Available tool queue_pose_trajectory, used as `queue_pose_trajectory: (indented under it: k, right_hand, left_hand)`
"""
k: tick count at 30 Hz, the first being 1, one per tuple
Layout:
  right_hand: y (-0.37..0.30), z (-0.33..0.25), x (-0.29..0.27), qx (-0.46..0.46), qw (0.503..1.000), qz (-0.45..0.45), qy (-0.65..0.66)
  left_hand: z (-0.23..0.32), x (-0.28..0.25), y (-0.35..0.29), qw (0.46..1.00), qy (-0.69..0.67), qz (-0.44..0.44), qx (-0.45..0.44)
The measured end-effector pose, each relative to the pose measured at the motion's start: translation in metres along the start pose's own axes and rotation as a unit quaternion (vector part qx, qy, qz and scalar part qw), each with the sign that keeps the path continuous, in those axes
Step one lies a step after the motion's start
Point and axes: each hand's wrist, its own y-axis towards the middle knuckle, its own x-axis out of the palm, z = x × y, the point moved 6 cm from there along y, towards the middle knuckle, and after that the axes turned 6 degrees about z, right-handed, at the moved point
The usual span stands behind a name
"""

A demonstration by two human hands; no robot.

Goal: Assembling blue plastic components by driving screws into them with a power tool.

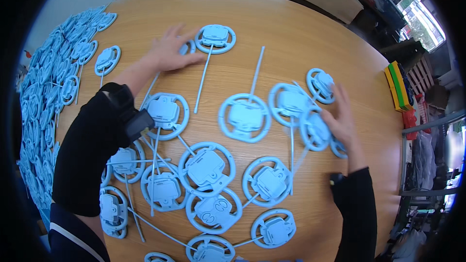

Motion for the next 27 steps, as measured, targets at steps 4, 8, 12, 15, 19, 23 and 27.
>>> queue_pose_trajectory:
  k: [4, 8, 12, 15, 19, 23, 27]
  right_hand:
    - [0.035, -0.084, 0.041, -0.09, 0.993, -0.08, 0.005]
    - [0.024, -0.167, 0.067, -0.163, 0.979, -0.126, -0.006]
    - [-0.024, -0.223, 0.069, -0.229, 0.954, -0.189, 0.045]
    - [-0.046, -0.241, 0.056, -0.196, 0.937, -0.195, 0.213]
    - [-0.061, -0.206, 0.027, -0.099, 0.984, -0.073, 0.129]
    - [-0.109, -0.117, -0.011, 0.112, 0.991, -0.019, 0.064]
    - [-0.157, -0.171, 0.017, 0.044, 0.989, -0.066, 0.127]
  left_hand:
    - [0.049, 0.019, -0.003, 0.985, -0.058, -0.089, 0.134]
    - [0.061, -0.015, -0.069, 0.981, -0.084, -0.042, 0.168]
    - [-0.008, -0.038, -0.099, 0.919, -0.349, -0.172, 0.056]
    - [-0.12, -0.06, -0.086, 0.988, -0.026, 0.122, -0.091]
    - [-0.238, -0.019, -0.103, 0.957, 0.112, 0.184, -0.192]
    - [-0.192, -0.024, -0.102, 0.98, -0.072, 0.137, -0.125]
    - [-0.13, -0.045, -0.126, 0.993, -0.056, 0.062, -0.085]
